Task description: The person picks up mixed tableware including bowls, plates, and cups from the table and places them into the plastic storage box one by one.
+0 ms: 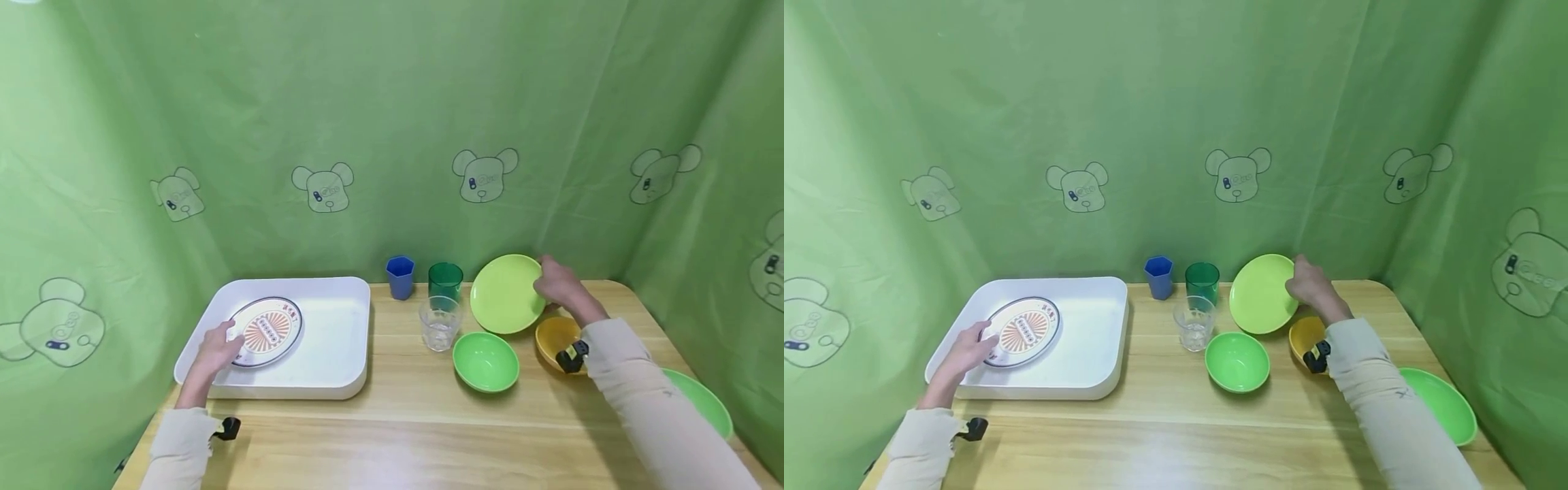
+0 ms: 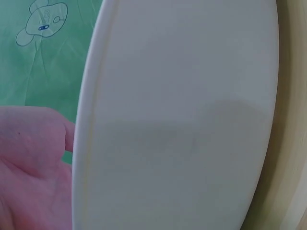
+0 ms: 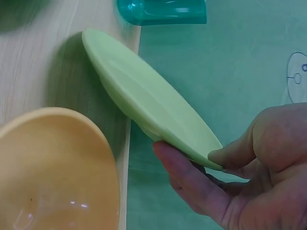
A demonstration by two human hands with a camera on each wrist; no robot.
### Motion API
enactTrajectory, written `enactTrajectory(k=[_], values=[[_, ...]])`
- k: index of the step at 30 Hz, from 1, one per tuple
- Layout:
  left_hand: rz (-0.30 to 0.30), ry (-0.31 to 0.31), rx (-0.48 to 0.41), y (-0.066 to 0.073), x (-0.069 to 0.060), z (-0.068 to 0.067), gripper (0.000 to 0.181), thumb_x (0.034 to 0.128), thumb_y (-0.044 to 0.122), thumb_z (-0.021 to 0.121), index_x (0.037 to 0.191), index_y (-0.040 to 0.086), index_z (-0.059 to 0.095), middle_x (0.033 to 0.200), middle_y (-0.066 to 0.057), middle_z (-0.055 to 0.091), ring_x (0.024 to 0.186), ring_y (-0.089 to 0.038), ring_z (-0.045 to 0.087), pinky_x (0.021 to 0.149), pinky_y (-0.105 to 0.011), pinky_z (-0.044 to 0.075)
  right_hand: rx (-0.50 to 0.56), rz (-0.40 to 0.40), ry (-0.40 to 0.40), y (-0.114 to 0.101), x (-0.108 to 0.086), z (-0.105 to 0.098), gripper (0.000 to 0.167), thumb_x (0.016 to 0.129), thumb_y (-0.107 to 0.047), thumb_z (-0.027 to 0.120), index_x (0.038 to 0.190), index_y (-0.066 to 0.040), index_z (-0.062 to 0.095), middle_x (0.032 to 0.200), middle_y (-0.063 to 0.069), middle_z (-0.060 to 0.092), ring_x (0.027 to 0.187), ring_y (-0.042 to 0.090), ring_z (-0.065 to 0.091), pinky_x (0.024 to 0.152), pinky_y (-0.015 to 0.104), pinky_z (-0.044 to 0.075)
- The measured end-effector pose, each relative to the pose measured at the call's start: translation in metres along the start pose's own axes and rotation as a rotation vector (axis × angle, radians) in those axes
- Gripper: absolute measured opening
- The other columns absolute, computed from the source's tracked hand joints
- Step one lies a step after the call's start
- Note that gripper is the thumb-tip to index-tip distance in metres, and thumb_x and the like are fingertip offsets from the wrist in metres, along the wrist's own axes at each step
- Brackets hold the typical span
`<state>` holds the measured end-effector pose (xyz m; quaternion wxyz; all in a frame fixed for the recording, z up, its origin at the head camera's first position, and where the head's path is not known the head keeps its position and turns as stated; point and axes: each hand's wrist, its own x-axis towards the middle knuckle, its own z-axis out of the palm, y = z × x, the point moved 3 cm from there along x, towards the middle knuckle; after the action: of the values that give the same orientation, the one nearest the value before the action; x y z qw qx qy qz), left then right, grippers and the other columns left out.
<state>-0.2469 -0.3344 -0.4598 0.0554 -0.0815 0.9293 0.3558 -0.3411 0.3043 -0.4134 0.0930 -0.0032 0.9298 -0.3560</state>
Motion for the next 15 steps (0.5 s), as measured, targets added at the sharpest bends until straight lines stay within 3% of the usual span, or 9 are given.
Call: enactTrajectory(k=[6, 15], values=[[0.079, 0.092, -0.013, 0.008, 0.002, 0.002, 0.057, 0.1019, 0.011, 0.049, 0.149, -0.016, 0.032, 0.147, -0.047, 0.031, 0.138, -0.062, 0.029, 0.117, -0.070, 0.023, -0.038, -0.049, 0.084, -0.003, -0.012, -0.006, 0.058, 0.097, 0.000, 0.033, 0.150, 0.018, 0.019, 0.121, 0.047, 0.047, 0.072, 0.033, 0.067, 0.061, 0.044, 0.065], [0.120, 0.219, -0.069, 0.016, -0.001, 0.006, 0.050, 0.1035, 0.010, 0.048, 0.146, -0.013, 0.039, 0.138, -0.043, 0.044, 0.123, -0.057, 0.048, 0.106, -0.067, 0.041, -0.075, -0.109, 0.269, -0.002, -0.025, -0.010, 0.052, 0.101, -0.002, 0.037, 0.150, 0.014, 0.030, 0.116, 0.043, 0.054, 0.064, 0.030, 0.065, 0.052, 0.040, 0.062]])
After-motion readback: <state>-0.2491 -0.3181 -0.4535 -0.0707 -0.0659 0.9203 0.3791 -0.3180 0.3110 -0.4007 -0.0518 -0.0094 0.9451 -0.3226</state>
